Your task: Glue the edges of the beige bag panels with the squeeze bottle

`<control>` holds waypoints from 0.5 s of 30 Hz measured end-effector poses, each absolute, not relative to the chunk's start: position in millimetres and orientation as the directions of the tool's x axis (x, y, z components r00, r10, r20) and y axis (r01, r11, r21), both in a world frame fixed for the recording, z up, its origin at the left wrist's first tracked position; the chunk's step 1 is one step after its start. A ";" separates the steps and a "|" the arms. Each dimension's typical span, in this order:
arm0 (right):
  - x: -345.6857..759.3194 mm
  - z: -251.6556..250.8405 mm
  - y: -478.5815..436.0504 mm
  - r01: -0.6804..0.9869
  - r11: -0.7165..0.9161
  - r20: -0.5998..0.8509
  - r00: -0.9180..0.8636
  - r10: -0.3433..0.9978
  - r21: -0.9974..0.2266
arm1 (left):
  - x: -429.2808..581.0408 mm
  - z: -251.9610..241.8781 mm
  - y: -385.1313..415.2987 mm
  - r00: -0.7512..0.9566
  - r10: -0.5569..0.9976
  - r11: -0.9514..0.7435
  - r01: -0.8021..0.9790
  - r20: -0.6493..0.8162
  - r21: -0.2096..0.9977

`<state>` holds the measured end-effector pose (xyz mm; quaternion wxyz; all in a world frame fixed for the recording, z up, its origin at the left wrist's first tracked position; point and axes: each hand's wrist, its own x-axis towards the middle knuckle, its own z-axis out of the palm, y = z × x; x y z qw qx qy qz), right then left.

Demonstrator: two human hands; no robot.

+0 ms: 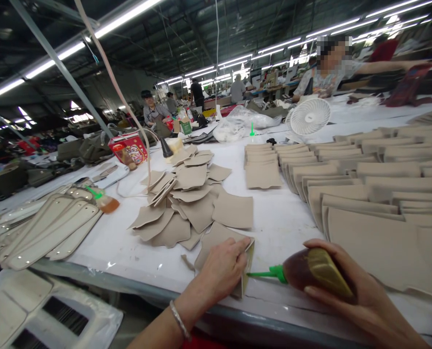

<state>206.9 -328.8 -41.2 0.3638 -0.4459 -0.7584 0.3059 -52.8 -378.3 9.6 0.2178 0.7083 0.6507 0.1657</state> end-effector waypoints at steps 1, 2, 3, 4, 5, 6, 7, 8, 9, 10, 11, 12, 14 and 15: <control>207.1 -41.6 -329.2 0.457 0.413 0.288 -0.319 0.903 -0.788 | -52.8 9.3 -378.3 0.098 0.994 -0.061 0.849 -0.044 0.524; 207.2 -42.0 -329.6 0.460 0.414 0.300 -0.302 0.905 -0.786 | -52.9 9.0 -378.3 0.099 0.994 -0.064 0.848 -0.038 0.526; 207.3 -42.4 -330.1 0.460 0.422 0.317 -0.290 0.903 -0.781 | -53.0 8.6 -378.2 0.103 0.994 -0.069 0.847 -0.034 0.527; 207.4 -42.8 -330.9 0.461 0.428 0.325 -0.289 0.901 -0.777 | -53.0 8.2 -378.1 0.106 0.994 -0.073 0.846 -0.033 0.528; 207.5 -43.2 -332.0 0.459 0.436 0.325 -0.302 0.896 -0.774 | -52.9 7.8 -378.1 0.107 0.994 -0.074 0.845 -0.032 0.529; 207.5 -43.4 -333.3 0.456 0.443 0.321 -0.323 0.890 -0.772 | -52.8 7.4 -378.1 0.110 0.993 -0.077 0.844 -0.032 0.531; 207.5 -43.3 -334.5 0.451 0.445 0.306 -0.349 0.886 -0.773 | -52.7 7.1 -378.2 0.112 0.993 -0.079 0.844 -0.032 0.531; 207.3 -43.0 -335.4 0.448 0.443 0.290 -0.370 0.883 -0.777 | -52.6 6.9 -378.3 0.113 0.993 -0.079 0.844 -0.032 0.531; 206.9 -42.6 -335.8 0.447 0.437 0.278 -0.379 0.883 -0.781 | -52.5 6.7 -378.5 0.111 0.993 -0.077 0.846 -0.033 0.528; 206.4 -42.2 -335.7 0.447 0.432 0.277 -0.370 0.886 -0.783 | -52.4 6.8 -378.7 0.108 0.994 -0.074 0.848 -0.035 0.525; 205.9 -42.0 -335.4 0.448 0.427 0.286 -0.349 0.892 -0.785 | -52.4 6.8 -378.9 0.106 0.994 -0.070 0.851 -0.039 0.520; 205.2 -42.2 -335.1 0.453 0.420 0.292 -0.327 0.899 -0.787 | -52.4 7.0 -379.2 0.103 0.994 -0.066 0.853 -0.042 0.517; 204.0 -43.6 -336.2 0.456 0.410 0.293 -0.307 0.906 -0.790 | -52.4 7.3 -379.5 0.100 0.994 -0.064 0.852 -0.043 0.520; 203.4 -44.5 -337.8 0.450 0.405 0.276 -0.326 0.904 -0.796 | -52.3 7.4 -379.6 0.102 0.994 -0.064 0.849 -0.043 0.525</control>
